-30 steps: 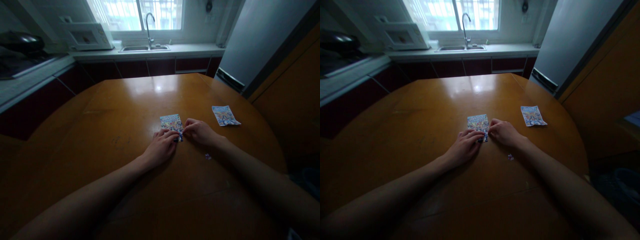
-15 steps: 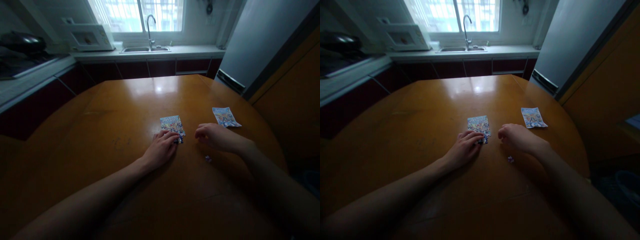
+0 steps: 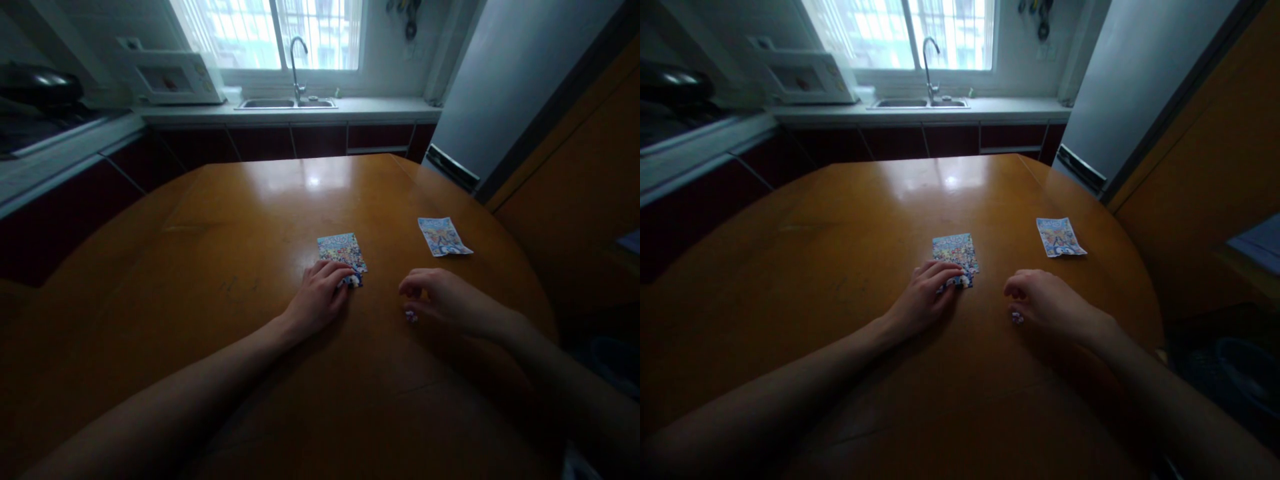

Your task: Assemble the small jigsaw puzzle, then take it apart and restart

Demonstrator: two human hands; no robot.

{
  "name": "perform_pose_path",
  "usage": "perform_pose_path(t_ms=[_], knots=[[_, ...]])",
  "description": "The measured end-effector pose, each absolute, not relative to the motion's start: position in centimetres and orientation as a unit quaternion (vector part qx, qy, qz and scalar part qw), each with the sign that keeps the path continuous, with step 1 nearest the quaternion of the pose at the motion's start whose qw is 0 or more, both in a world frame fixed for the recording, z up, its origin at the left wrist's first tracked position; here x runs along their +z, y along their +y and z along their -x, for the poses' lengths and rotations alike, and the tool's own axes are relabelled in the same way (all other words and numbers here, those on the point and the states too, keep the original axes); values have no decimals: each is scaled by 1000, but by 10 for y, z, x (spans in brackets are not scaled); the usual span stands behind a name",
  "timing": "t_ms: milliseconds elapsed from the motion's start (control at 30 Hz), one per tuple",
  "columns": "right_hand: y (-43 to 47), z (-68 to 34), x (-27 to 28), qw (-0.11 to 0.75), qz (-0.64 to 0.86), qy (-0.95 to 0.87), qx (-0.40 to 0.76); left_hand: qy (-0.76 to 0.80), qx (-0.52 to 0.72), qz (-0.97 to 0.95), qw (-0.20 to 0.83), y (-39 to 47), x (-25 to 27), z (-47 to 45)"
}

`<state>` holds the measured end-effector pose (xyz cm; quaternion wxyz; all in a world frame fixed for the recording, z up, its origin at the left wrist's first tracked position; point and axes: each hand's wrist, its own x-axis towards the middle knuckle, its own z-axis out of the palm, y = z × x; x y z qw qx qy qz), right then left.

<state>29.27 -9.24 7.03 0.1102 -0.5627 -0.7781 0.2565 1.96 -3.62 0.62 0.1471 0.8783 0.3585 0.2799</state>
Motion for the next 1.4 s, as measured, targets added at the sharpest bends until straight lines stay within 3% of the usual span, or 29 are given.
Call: perform_pose_path(t_ms=[367, 867, 1133, 1400], knots=[[-126, -290, 49, 57, 666, -699, 255, 355, 285, -878, 148, -35, 6, -20], [-120, -290, 35, 119, 615, -699, 346, 354, 279, -880, 150, -35, 7, -21], [-129, -278, 40, 106, 624, -716, 294, 351, 277, -882, 149, -35, 6, -20], [-124, -275, 42, 123, 608, -706, 341, 356, 273, -881, 151, -36, 5, -21]])
